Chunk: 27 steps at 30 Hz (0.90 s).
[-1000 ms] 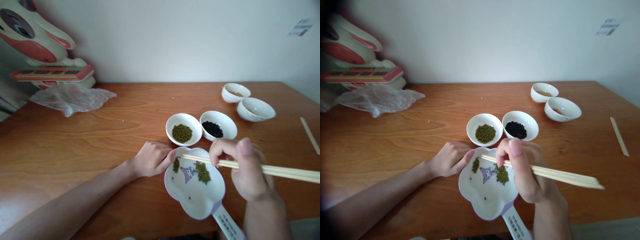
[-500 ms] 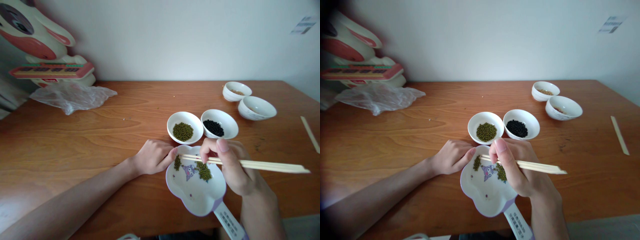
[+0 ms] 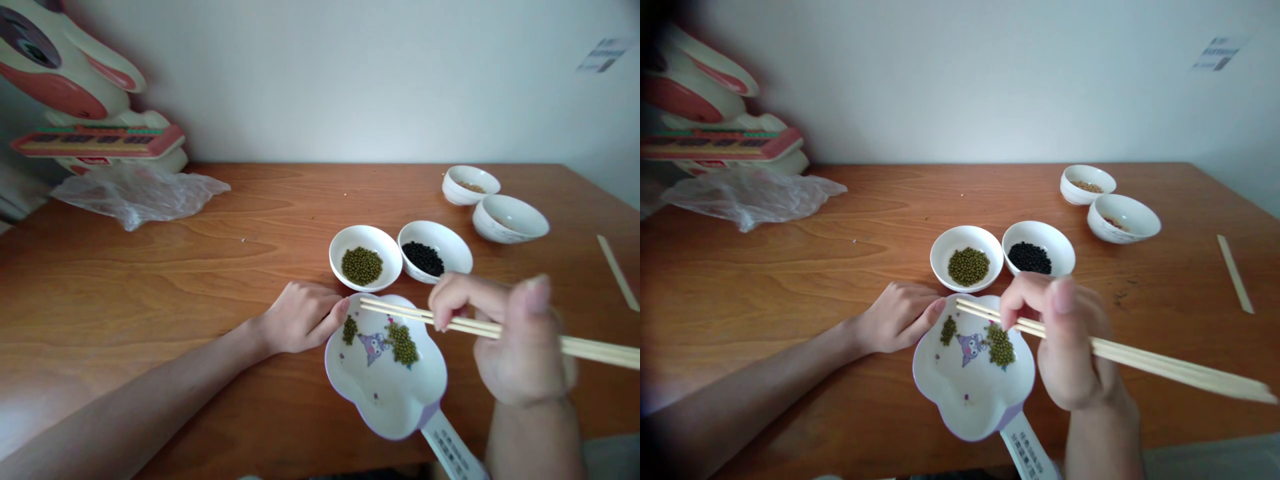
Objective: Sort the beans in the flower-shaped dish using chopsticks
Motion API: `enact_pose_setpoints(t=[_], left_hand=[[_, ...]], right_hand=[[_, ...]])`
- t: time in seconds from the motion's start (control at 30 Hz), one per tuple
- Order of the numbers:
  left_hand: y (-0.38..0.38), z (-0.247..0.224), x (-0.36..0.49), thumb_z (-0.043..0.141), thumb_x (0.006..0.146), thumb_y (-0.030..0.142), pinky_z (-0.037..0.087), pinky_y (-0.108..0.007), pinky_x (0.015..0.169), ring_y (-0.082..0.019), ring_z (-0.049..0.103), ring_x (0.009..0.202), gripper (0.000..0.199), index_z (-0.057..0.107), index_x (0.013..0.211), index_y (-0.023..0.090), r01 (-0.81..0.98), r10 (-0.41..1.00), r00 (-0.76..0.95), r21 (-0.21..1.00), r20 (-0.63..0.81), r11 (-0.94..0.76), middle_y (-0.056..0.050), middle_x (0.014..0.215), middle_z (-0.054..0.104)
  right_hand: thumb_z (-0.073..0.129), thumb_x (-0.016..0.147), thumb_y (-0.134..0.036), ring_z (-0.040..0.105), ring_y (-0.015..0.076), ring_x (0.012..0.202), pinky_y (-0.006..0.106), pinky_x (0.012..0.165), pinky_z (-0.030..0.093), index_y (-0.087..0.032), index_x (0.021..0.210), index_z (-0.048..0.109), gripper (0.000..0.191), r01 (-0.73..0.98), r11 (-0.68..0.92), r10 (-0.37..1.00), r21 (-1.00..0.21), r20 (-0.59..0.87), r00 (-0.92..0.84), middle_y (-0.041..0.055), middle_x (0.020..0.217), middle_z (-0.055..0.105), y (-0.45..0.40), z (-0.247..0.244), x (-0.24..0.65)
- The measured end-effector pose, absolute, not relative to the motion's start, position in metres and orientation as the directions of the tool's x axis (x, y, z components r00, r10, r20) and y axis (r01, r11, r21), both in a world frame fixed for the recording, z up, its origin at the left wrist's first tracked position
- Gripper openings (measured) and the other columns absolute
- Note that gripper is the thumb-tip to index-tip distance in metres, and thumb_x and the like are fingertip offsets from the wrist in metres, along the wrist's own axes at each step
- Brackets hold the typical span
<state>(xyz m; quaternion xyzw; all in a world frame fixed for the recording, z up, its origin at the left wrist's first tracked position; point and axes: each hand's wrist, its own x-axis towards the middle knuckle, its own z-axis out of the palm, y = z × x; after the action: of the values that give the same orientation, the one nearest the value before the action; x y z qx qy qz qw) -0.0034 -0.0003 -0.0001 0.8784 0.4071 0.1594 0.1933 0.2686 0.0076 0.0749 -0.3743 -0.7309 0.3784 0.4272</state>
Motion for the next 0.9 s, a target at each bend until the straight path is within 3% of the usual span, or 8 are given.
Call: enact_pose_setpoints(t=[0.17,0.27,0.4,0.53,0.73,0.9], left_hand=[[0.001,-0.001,-0.003,0.028,0.112,0.035,0.037,-0.029,0.065,-0.014,0.055,0.066,0.045,0.051,0.077,0.019,0.650,0.776,0.616,0.468,0.135,-0.598,-0.002,0.074,0.062],[0.001,0.000,-0.003,0.029,0.111,0.035,0.037,-0.029,0.064,-0.013,0.055,0.065,0.045,0.053,0.077,0.018,0.652,0.777,0.617,0.469,0.129,-0.596,-0.002,0.074,0.062],[0.001,0.002,-0.002,0.030,0.111,0.034,0.038,-0.028,0.063,-0.013,0.056,0.065,0.045,0.055,0.078,0.018,0.647,0.777,0.613,0.475,0.141,-0.596,-0.002,0.075,0.063],[0.001,0.001,-0.002,0.030,0.111,0.034,0.038,-0.028,0.064,-0.013,0.056,0.066,0.044,0.054,0.078,0.018,0.644,0.774,0.617,0.474,0.142,-0.600,-0.002,0.075,0.063],[0.000,-0.001,-0.003,0.029,0.111,0.034,0.040,-0.028,0.065,-0.013,0.056,0.065,0.045,0.054,0.078,0.018,0.647,0.774,0.617,0.467,0.143,-0.602,-0.002,0.073,0.063],[0.000,-0.001,-0.003,0.029,0.111,0.035,0.041,-0.029,0.066,-0.015,0.059,0.068,0.044,0.057,0.081,0.019,0.652,0.779,0.612,0.470,0.138,-0.595,-0.003,0.077,0.067]], right_hand=[[0.028,0.105,-0.064,0.059,0.0265,0.066,0.044,0.072,0.043,-0.026,0.061,0.064,0.069,0.147,0.590,0.794,-0.794,0.603,0.075,0.0072,0.061,0.053,0.010,0.081,0.273],[0.027,0.105,-0.066,0.057,0.0251,0.063,0.041,0.067,0.042,-0.025,0.061,0.063,0.069,0.211,0.568,0.792,-0.796,0.598,0.125,0.0063,0.059,0.055,0.014,0.078,0.267],[0.021,0.104,-0.071,0.059,0.0242,0.063,0.039,0.061,0.038,-0.026,0.063,0.066,0.075,0.253,0.409,0.904,-0.877,0.428,0.024,0.0061,0.060,0.061,0.015,0.077,0.263],[0.027,0.103,-0.072,0.059,0.0238,0.063,0.039,0.056,0.036,-0.026,0.057,0.065,0.075,0.214,0.441,0.897,-0.871,0.437,-0.071,0.0064,0.057,0.061,0.009,0.086,0.270],[0.023,0.107,-0.065,0.054,0.0167,0.056,0.035,0.054,0.037,-0.023,0.063,0.062,0.073,0.234,0.341,0.868,-0.910,0.209,-0.451,0.0029,0.058,0.058,0.005,0.085,0.270],[0.022,0.109,-0.062,0.052,0.0147,0.058,0.033,0.056,0.036,-0.022,0.068,0.059,0.068,0.279,0.304,0.849,-0.911,0.126,-0.514,0.0009,0.062,0.055,0.007,0.075,0.261]])
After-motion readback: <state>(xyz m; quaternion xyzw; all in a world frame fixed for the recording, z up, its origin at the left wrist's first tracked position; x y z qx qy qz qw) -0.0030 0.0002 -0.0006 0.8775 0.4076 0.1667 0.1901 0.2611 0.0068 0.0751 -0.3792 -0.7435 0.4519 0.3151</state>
